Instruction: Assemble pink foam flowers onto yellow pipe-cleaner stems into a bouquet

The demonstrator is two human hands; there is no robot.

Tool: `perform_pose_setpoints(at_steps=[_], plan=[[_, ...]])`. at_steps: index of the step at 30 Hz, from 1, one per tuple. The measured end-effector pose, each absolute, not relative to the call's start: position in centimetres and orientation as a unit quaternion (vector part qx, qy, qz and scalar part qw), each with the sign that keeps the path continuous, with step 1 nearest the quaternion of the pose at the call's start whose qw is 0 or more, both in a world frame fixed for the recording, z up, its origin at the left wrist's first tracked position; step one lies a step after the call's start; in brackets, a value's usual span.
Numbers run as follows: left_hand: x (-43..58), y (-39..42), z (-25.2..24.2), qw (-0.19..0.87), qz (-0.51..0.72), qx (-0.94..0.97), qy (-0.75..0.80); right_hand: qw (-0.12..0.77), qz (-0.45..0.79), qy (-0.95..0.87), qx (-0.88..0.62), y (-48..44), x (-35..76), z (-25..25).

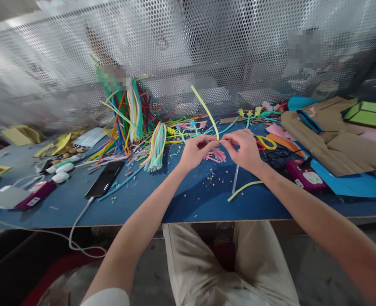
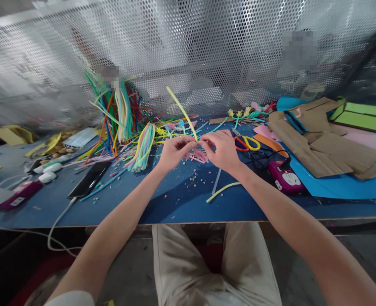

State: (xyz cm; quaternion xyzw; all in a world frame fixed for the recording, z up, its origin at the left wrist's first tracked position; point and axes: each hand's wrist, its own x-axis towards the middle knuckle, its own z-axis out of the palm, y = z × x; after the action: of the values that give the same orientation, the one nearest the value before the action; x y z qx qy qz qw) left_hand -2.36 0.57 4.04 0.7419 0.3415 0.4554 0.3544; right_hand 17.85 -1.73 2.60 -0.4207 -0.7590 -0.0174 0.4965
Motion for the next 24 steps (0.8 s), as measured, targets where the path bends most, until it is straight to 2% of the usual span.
perform_pose_setpoints(at_steps=[2, 7, 10, 17, 24], plan=[[-2.39, 0.4, 4.04, 0.361, 0.456, 0.742, 0.334, 0.511, 0.028, -0.742, -0.434, -1.85, 17.49, 2.6], [-2.76, 0.46, 4.18, 0.406, 0.436, 0.744, 0.304, 0.529, 0.257, -0.693, -0.417, -1.9, 16.98, 2.67], [-3.0, 0.85, 4.17, 0.422, 0.433, 0.745, 0.281, 0.519, 0.322, -0.679, -0.407, -1.76, 16.91, 2.78], [-3.19, 0.98, 4.61, 0.434, 0.414, 0.754, 0.268, 0.523, 0.349, -0.663, -0.407, -1.72, 16.81, 2.97], [-2.89, 1.14, 4.28, 0.523, 0.415, 0.695, 0.267, 0.539, 0.298, -0.671, -0.413, -1.73, 16.84, 2.84]])
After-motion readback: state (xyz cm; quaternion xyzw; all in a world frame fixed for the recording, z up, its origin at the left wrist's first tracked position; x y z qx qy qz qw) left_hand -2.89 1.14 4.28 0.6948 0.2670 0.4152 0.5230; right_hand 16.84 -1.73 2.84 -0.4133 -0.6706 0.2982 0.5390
